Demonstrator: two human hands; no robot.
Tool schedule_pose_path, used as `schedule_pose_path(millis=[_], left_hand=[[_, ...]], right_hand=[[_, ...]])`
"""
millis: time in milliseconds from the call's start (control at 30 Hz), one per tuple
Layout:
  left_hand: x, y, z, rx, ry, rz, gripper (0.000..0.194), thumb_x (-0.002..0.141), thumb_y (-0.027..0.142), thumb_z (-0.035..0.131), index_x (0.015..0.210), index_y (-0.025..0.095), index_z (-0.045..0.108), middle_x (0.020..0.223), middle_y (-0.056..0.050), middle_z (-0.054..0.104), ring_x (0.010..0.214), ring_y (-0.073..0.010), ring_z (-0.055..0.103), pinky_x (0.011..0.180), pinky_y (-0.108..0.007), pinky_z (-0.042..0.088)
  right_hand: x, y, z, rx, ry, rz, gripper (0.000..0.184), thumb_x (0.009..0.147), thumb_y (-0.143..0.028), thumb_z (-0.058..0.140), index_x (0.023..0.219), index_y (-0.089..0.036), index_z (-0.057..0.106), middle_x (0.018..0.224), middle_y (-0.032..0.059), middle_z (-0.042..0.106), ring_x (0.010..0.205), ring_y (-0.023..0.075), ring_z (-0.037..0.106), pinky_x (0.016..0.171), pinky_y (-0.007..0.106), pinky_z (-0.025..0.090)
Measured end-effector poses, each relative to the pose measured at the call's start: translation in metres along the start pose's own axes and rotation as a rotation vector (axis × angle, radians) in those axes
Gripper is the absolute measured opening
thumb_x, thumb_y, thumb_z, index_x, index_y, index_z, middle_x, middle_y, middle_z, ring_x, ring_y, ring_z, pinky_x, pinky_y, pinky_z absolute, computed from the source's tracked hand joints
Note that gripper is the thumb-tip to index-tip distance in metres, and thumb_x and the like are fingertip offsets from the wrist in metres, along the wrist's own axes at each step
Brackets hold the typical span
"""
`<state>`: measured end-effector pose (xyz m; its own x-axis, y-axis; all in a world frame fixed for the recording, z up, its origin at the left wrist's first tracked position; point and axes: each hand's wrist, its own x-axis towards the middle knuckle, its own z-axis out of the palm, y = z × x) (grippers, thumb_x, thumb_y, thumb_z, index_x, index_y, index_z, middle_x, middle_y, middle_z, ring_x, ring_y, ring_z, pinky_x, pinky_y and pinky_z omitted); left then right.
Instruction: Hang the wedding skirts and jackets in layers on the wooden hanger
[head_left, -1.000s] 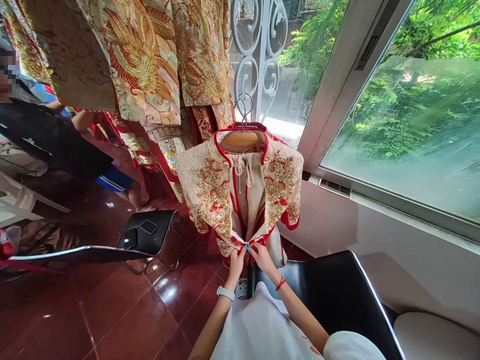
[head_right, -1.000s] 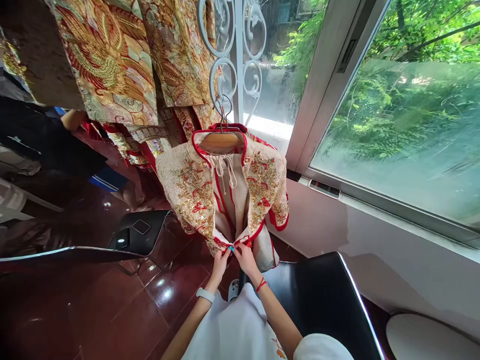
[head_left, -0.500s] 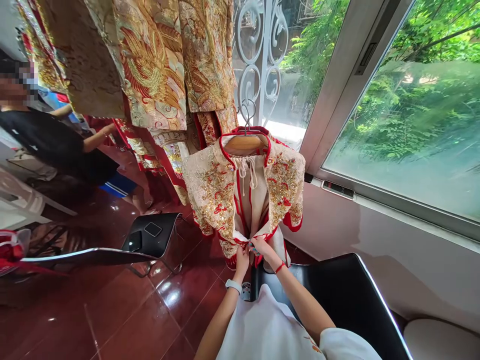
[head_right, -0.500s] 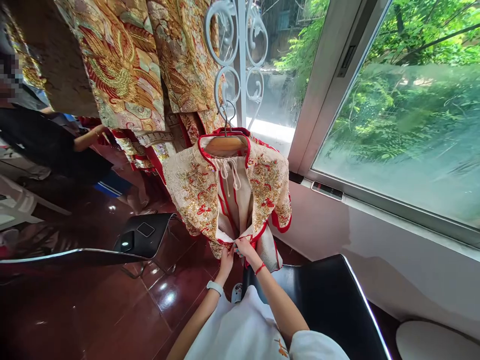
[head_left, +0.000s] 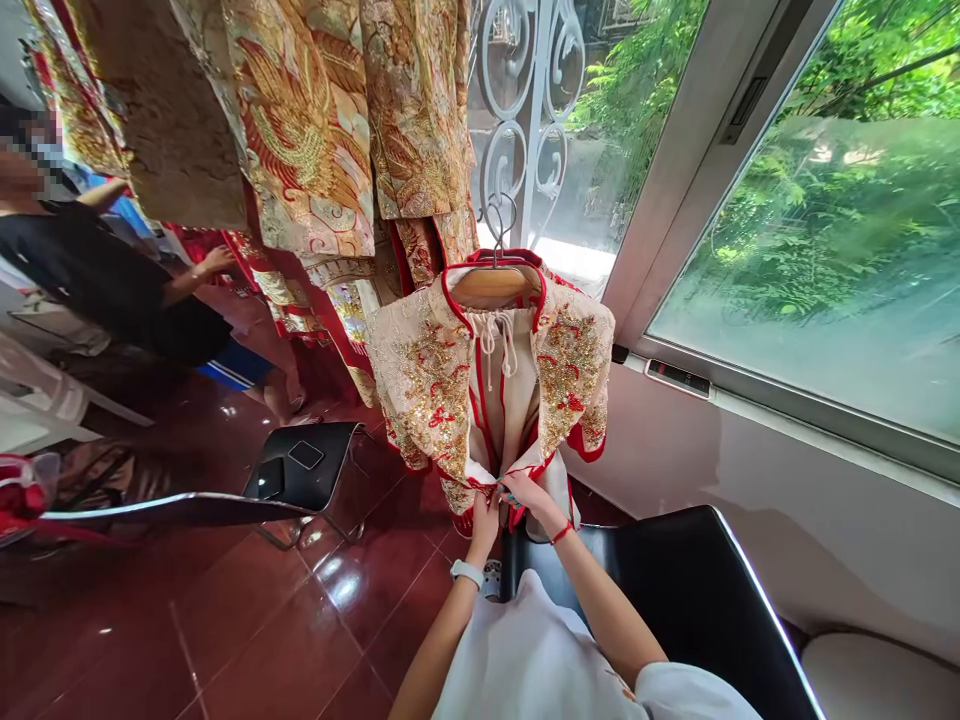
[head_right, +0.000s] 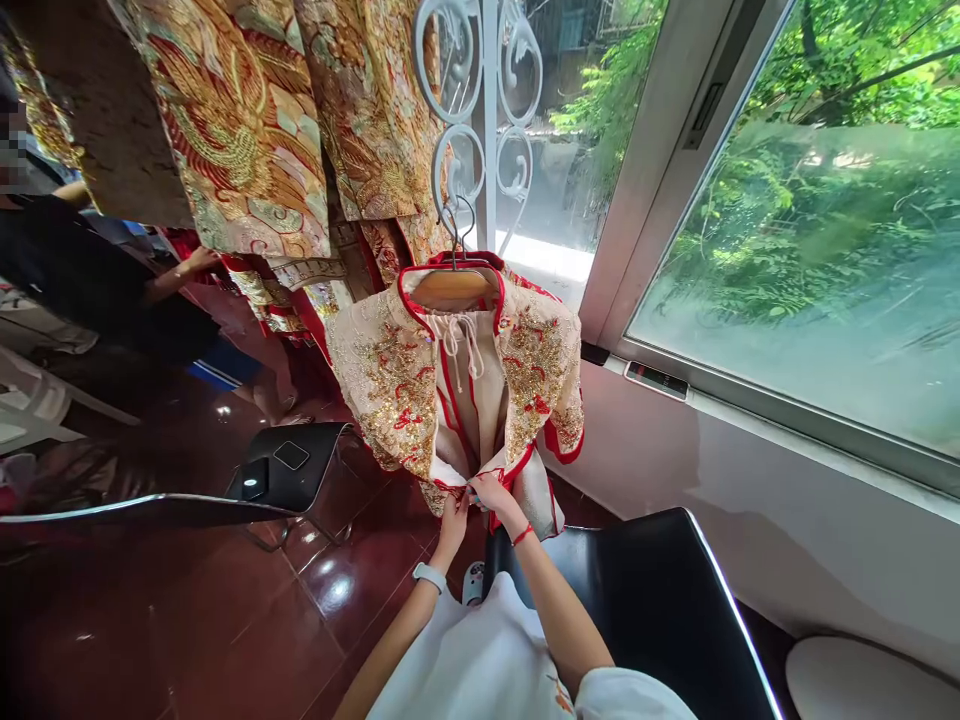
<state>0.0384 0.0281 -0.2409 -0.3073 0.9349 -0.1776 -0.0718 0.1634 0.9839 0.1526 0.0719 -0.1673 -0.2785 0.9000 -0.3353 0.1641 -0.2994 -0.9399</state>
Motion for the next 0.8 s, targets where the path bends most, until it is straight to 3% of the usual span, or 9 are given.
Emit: schedule_pose_path(millis=[133,233,333,433,600,800], left_hand=[[-0.001,0.003,-0.006,-0.012,-0.002,-0.031,0.047,0.064,0.065,0.074,0.068,0.021,0.058,0.070,-0.003,0.063,0.076,-0.0220,0.059,0.080,-0.039,0.047],[-0.003,0.008,-0.008,-0.042,-0.039,-0.060,0.050,0.063,0.068,0.073,0.067,0.020,0.057,0.067,-0.001,0.061,0.070,-0.0192,0.056,0.075,-0.036,0.046],[-0.005,0.014,-0.011,-0.069,-0.082,-0.090,0.049,0.062,0.066,0.074,0.067,0.019,0.058,0.066,0.000,0.060,0.071,-0.0182,0.056,0.074,-0.034,0.045],[-0.006,0.019,-0.014,-0.088,-0.110,-0.124,0.049,0.060,0.064,0.076,0.069,0.018,0.060,0.065,0.001,0.059,0.071,-0.0175,0.055,0.073,-0.032,0.044],[-0.007,0.025,-0.018,-0.120,-0.123,-0.164,0.051,0.055,0.063,0.079,0.065,0.018,0.058,0.063,0.002,0.058,0.068,-0.0163,0.054,0.071,-0.031,0.043],[-0.012,0.030,-0.013,-0.164,-0.127,-0.172,0.056,0.059,0.069,0.075,0.079,0.017,0.064,0.070,-0.002,0.065,0.071,-0.0187,0.061,0.071,-0.033,0.048]], right_hand=[[-0.009,0.012,-0.015,0.098,-0.106,0.087,0.026,0.079,-0.036,0.068,0.061,-0.020,0.059,0.045,-0.0043,0.049,0.042,0.0085,0.037,0.044,0.023,0.032],[-0.022,0.027,-0.017,0.197,-0.111,0.134,0.033,0.077,-0.051,0.071,0.072,-0.020,0.062,0.056,-0.0021,0.058,0.047,0.0099,0.048,0.047,0.022,0.040],[-0.028,0.038,0.000,0.509,0.024,0.107,0.044,0.062,-0.055,0.083,0.079,-0.021,0.061,0.073,0.0000,0.066,0.064,0.0133,0.062,0.060,0.025,0.050],[-0.025,0.042,0.020,0.771,0.172,0.055,0.050,0.046,-0.047,0.093,0.072,-0.019,0.061,0.069,-0.0006,0.066,0.065,0.0130,0.061,0.061,0.024,0.048],[-0.023,0.038,0.021,0.738,0.161,0.050,0.045,0.044,-0.040,0.095,0.065,-0.016,0.064,0.063,-0.0016,0.065,0.058,0.0099,0.056,0.060,0.023,0.048],[-0.028,0.032,0.019,0.719,0.116,0.083,0.043,0.049,-0.044,0.092,0.063,-0.016,0.062,0.055,-0.0030,0.058,0.049,0.0093,0.052,0.051,0.023,0.045]])
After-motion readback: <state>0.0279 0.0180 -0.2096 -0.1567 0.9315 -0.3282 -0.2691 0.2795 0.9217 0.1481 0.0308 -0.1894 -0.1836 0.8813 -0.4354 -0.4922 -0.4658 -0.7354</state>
